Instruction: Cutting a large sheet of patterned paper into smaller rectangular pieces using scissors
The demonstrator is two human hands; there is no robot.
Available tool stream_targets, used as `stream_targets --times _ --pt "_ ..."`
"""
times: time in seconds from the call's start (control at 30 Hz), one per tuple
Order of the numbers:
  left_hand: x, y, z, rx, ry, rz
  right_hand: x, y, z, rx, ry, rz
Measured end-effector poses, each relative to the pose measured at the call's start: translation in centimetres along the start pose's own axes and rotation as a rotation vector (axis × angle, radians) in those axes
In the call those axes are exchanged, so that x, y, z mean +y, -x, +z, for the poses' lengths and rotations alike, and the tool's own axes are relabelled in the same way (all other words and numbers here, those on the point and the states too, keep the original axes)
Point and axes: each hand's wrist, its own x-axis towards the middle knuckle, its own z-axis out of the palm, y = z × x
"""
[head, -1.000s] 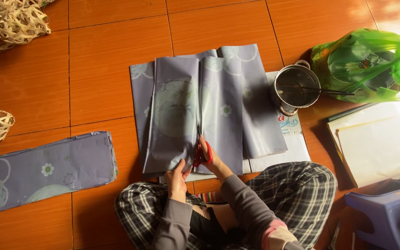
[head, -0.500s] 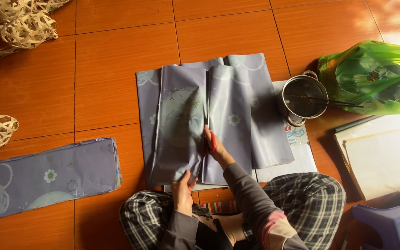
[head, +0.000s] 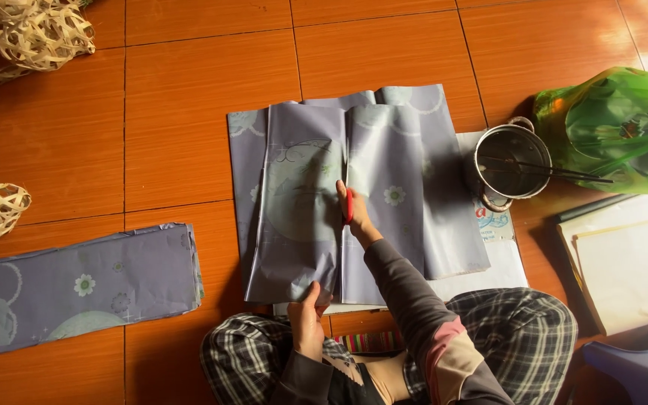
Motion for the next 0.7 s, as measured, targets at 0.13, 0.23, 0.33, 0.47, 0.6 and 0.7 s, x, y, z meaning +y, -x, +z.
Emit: stream_targets --times 0.13,0.23,0.33,0.47,0.6,0.7 --pt "0.4 0.0 0.3 0.007 -0.036 -0.021 0.4 0.0 0.3 0.051 0.238 -0.120" --pt "1.2 0.5 0.7 0.035 -0.043 -0.017 -2.1 1.4 0.2 0.007 0.134 -0.008" --pt "1.3 0.6 0.6 0.046 -0.017 -0.025 -5.0 1.8 -0.5 -0.195 0.032 0.071" --pt "1.9 1.6 0.9 0.044 -0.044 -0.030 -5.3 0.8 -0.3 -0.185 0.009 0.028" --pt "1.3 0.7 0.9 0.048 0.015 -0.052 -2.8 -1.1 0.7 -0.028 0.025 0.012" --pt "0.4 -0.4 0.4 0.055 -0.002 -0.061 -2.8 -2.1 1.0 0.001 0.036 0.096"
